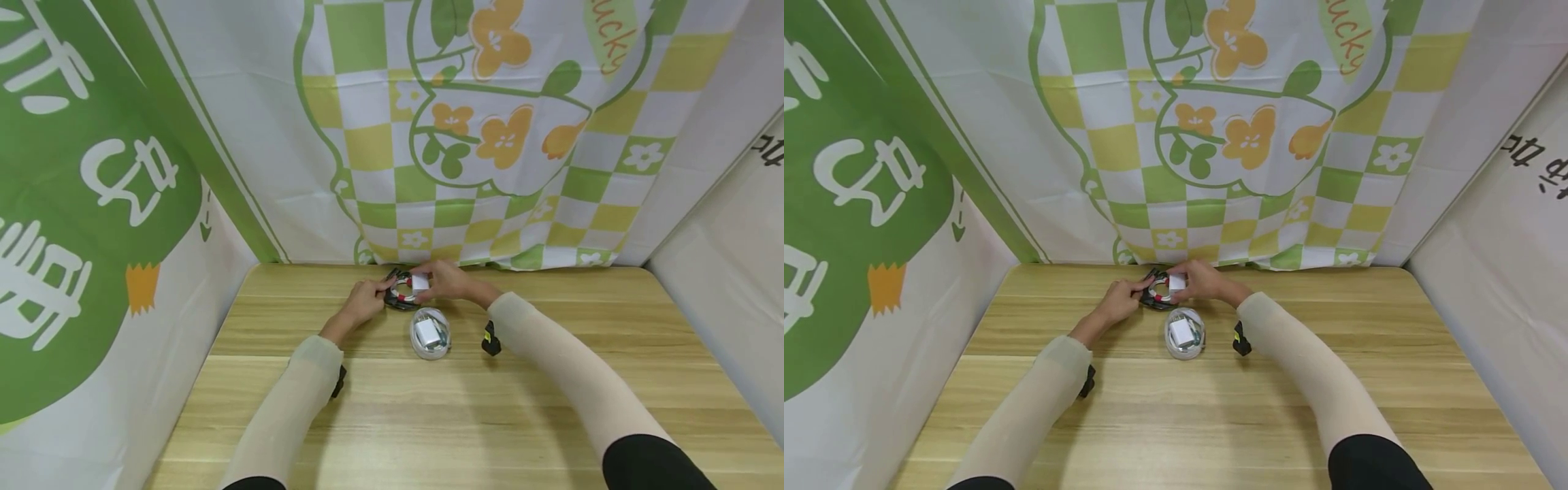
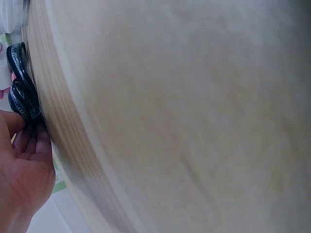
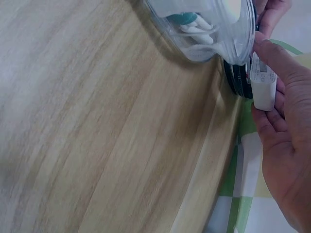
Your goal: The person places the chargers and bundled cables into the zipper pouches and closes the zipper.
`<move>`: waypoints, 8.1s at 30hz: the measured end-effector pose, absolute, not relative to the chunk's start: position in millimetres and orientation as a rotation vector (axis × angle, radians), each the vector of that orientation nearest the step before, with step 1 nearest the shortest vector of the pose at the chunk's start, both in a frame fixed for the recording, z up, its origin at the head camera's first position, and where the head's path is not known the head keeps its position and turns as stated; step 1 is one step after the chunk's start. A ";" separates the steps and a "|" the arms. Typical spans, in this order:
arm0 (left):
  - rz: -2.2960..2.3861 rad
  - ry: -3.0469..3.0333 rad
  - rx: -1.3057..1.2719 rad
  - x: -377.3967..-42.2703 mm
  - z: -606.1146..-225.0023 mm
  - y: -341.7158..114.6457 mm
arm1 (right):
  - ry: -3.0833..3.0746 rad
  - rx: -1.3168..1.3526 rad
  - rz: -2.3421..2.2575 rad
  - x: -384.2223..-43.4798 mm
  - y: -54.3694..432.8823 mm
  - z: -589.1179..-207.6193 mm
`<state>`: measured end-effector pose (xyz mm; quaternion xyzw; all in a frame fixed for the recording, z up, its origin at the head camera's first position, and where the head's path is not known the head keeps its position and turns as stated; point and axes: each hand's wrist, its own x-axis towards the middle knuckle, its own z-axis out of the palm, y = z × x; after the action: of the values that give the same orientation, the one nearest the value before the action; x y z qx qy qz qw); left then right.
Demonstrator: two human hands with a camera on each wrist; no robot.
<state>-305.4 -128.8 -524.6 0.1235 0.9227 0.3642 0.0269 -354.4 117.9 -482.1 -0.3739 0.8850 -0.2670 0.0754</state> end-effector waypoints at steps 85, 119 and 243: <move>1.155 2.854 0.406 -307.2 -519.6 -129.7 | 2.670 -1.083 -0.886 -359.0 108.7 -493.6; 1.086 2.933 0.545 -305.1 -505.4 -119.2 | 2.680 -1.022 -1.091 -347.7 116.7 -490.1; 0.433 2.984 1.014 -304.3 -491.5 -92.6 | 3.010 -0.567 -0.957 -331.1 165.4 -491.8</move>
<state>-304.3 -92.6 -491.5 0.3188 0.9378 0.1359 -0.0196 -331.1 165.4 -491.8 -0.1765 0.9375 -0.2979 -0.0336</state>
